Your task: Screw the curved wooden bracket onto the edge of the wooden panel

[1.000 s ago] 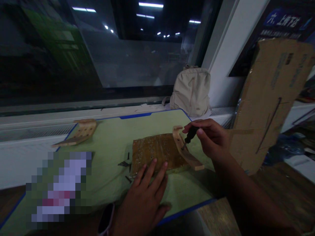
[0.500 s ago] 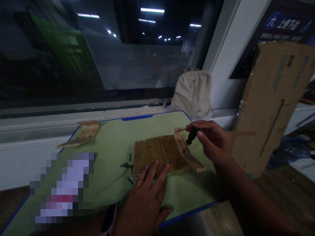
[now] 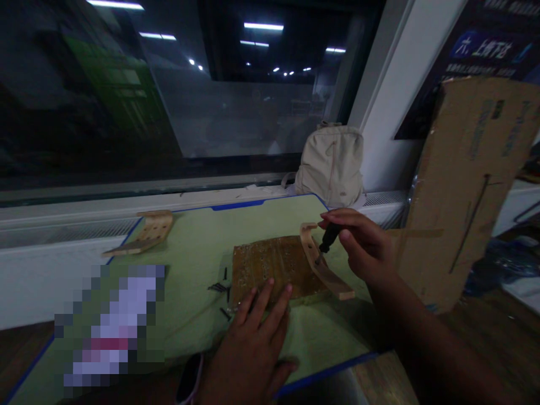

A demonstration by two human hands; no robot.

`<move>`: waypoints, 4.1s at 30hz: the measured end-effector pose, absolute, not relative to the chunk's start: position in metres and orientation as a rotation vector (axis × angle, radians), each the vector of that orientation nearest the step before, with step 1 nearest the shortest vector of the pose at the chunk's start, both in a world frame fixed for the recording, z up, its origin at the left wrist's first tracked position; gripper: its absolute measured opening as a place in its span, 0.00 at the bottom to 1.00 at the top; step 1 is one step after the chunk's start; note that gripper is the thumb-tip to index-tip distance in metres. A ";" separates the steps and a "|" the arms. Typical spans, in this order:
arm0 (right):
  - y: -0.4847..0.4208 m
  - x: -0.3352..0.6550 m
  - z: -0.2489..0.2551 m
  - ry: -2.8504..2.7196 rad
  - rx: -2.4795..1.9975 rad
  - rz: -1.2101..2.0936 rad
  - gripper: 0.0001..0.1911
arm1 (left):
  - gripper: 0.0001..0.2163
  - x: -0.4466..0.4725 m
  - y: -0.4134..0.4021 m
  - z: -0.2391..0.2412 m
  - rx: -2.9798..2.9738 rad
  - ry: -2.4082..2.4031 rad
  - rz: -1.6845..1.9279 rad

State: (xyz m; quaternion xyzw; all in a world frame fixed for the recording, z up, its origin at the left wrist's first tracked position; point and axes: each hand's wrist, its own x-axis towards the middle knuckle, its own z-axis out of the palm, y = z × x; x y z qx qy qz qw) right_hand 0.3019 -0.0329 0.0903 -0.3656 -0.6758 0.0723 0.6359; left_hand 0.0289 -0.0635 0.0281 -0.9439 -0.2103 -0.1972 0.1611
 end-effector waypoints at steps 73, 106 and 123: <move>-0.032 0.301 0.092 -1.492 -0.650 0.478 0.06 | 0.25 0.028 -0.062 0.022 -2.787 -0.612 -0.654; -0.031 0.308 0.076 -1.584 -0.931 0.127 0.14 | 0.15 0.029 -0.062 0.023 -2.841 -0.562 -0.605; -0.027 0.304 0.083 -1.424 -0.878 0.268 0.13 | 0.19 0.028 -0.061 0.022 -2.775 -0.575 -0.605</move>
